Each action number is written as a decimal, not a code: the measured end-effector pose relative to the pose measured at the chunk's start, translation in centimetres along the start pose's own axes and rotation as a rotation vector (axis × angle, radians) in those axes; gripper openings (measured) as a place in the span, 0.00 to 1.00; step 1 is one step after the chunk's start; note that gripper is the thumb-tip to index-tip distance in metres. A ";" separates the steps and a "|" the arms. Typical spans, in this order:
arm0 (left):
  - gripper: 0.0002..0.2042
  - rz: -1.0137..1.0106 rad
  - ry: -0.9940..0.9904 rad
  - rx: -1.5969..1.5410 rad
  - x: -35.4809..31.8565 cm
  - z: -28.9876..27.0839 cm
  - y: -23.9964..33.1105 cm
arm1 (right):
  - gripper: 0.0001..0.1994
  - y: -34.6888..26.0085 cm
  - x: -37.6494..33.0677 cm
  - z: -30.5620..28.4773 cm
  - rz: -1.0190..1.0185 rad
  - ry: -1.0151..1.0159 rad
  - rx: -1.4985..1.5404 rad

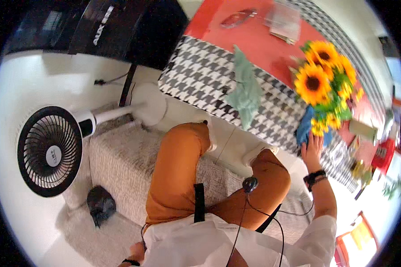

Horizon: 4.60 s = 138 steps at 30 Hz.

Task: The person wipes a sofa, a table surface, a phone, a water bottle, a small container, a notebook, and a glass tray with cloths.

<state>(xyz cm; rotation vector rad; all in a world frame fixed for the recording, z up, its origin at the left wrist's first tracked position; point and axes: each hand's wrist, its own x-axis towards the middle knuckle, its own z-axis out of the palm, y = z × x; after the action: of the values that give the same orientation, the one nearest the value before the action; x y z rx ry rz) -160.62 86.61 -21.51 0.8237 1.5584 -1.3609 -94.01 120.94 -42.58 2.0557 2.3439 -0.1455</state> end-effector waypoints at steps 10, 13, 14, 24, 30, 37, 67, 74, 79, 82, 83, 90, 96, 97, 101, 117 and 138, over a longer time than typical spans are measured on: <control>0.04 0.913 1.332 -0.605 5.3 -28.2 8.5 | 0.14 -9.4 0.2 -3.0 0.422 0.100 0.567; 0.05 1.157 1.303 -0.751 2.9 -32.8 14.1 | 0.16 -12.7 3.6 -5.6 0.497 0.229 0.685; 0.06 1.222 1.276 -0.745 1.3 -34.4 16.0 | 0.18 -14.6 4.8 -6.4 0.596 0.155 0.858; 0.17 1.501 1.282 -0.872 5.2 -47.2 33.2 | 0.25 -27.0 18.0 -0.1 0.259 0.106 0.219; 0.21 1.154 0.521 -2.009 5.1 -51.1 32.8 | 0.22 -31.9 21.6 -0.4 -0.420 -0.061 0.213; 0.22 1.169 0.452 -1.979 3.8 -50.6 35.3 | 0.20 -25.0 25.0 -0.5 0.181 0.184 0.051; 0.24 1.088 1.804 -0.081 6.7 -54.1 43.6 | 0.22 -15.9 9.1 -0.4 0.422 0.210 0.219; 0.32 1.301 1.214 0.299 1.2 -52.8 41.7 | 0.23 -14.9 8.2 0.5 0.433 0.220 0.219; 0.26 1.483 1.316 -0.325 0.8 -57.6 41.7 | 0.23 -15.4 8.7 0.2 0.430 0.257 0.236; 0.25 1.432 1.395 -0.332 3.1 -55.6 45.3 | 0.24 -15.6 8.9 0.2 0.430 0.238 0.254; 0.24 1.349 1.513 -0.085 3.8 -54.5 46.4 | 0.24 -15.5 8.9 0.5 0.428 0.247 0.247; 0.21 1.359 1.708 -0.144 1.0 -55.9 47.0 | 0.25 -15.2 8.4 0.1 0.441 0.230 0.220; 0.21 1.254 1.833 0.019 3.3 -59.4 47.4 | 0.24 -15.3 8.7 0.0 0.451 0.201 0.230; 0.21 1.271 1.820 -0.001 4.0 -59.9 47.5 | 0.24 -15.5 8.9 0.0 0.445 0.213 0.235; 0.19 1.340 1.868 -0.156 3.2 -59.5 48.4 | 0.24 -15.3 8.7 -0.1 0.455 0.161 0.245; 0.12 1.243 0.675 -1.663 1.4 -47.5 32.8 | 0.23 -23.8 19.6 -3.1 -0.021 0.305 0.403; 0.03 1.635 0.886 -1.125 -8.4 -31.3 29.3 | 0.12 -27.2 5.0 -14.1 0.560 0.878 1.237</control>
<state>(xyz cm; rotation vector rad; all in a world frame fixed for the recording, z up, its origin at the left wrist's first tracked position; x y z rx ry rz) -136.92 123.08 -25.05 1.3764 1.1670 1.0814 -120.95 123.58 -27.35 3.9356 1.9592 -1.1005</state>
